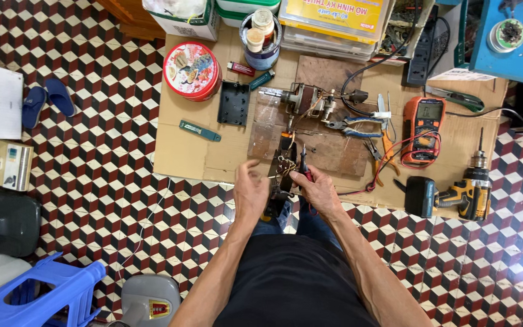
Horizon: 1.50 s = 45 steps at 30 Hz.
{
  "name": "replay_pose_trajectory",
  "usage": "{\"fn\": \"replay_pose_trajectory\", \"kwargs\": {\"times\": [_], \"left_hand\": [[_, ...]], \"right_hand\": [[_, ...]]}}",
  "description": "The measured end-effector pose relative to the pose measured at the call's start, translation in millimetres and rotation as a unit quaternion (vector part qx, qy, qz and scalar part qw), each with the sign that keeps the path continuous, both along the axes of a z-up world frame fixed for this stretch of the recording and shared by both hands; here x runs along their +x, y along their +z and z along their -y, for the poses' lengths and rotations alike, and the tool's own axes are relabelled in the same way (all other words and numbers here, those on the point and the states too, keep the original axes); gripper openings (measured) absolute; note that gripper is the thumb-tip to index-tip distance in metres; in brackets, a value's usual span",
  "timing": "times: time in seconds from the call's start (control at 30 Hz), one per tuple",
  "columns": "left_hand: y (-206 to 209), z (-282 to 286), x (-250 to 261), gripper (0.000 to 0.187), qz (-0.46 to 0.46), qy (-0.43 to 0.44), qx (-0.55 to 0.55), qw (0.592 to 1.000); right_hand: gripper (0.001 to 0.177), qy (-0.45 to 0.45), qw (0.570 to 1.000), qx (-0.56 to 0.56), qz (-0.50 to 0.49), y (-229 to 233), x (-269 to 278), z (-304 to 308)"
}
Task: The person repairs a small electrical component, likely a fan capacitor, by stripping wires, twisting them together, and securing them with electrical tape. They use pliers and a multimeter during the process.
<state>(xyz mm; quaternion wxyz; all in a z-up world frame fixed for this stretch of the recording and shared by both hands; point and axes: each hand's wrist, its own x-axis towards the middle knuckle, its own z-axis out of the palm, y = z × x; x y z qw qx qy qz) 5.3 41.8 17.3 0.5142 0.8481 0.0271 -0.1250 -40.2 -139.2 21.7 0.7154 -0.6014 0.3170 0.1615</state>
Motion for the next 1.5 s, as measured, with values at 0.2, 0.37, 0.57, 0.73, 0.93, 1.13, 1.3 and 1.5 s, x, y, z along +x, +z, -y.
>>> {"fn": "replay_pose_trajectory", "kwargs": {"times": [0.2,0.37,0.57,0.73,0.93,1.13,1.3,1.5], "left_hand": [[20,5,25,0.032,-0.021,-0.172,-0.035,0.984],[8,4,45,0.024,-0.112,-0.198,-0.099,0.969],[-17,0,41,0.025,-0.253,-0.109,-0.2,0.94],[-25,1,33,0.025,-0.272,-0.069,-0.275,0.92],[-24,0,31,0.022,-0.292,-0.057,-0.253,0.921],[-37,3,27,0.021,-0.27,-0.043,-0.298,0.915],[-40,5,24,0.02,-0.28,-0.029,-0.304,0.91],[-24,5,25,0.024,-0.3,-0.012,-0.289,0.909]], "right_hand": [[0.027,0.06,0.995,-0.079,-0.006,4,2,5],[0.029,0.067,0.991,-0.111,-0.024,8,2,6],[0.032,0.087,0.979,-0.179,0.036,23,-19,-2],[0.031,0.086,0.989,-0.117,-0.008,34,-25,-12],[0.03,0.134,0.978,-0.15,-0.061,50,-16,-15],[0.031,0.131,0.98,-0.143,-0.047,49,-10,-17],[0.04,0.115,0.988,-0.099,-0.035,41,-11,-16],[0.037,0.105,0.99,-0.084,-0.031,33,-12,-15]]}}
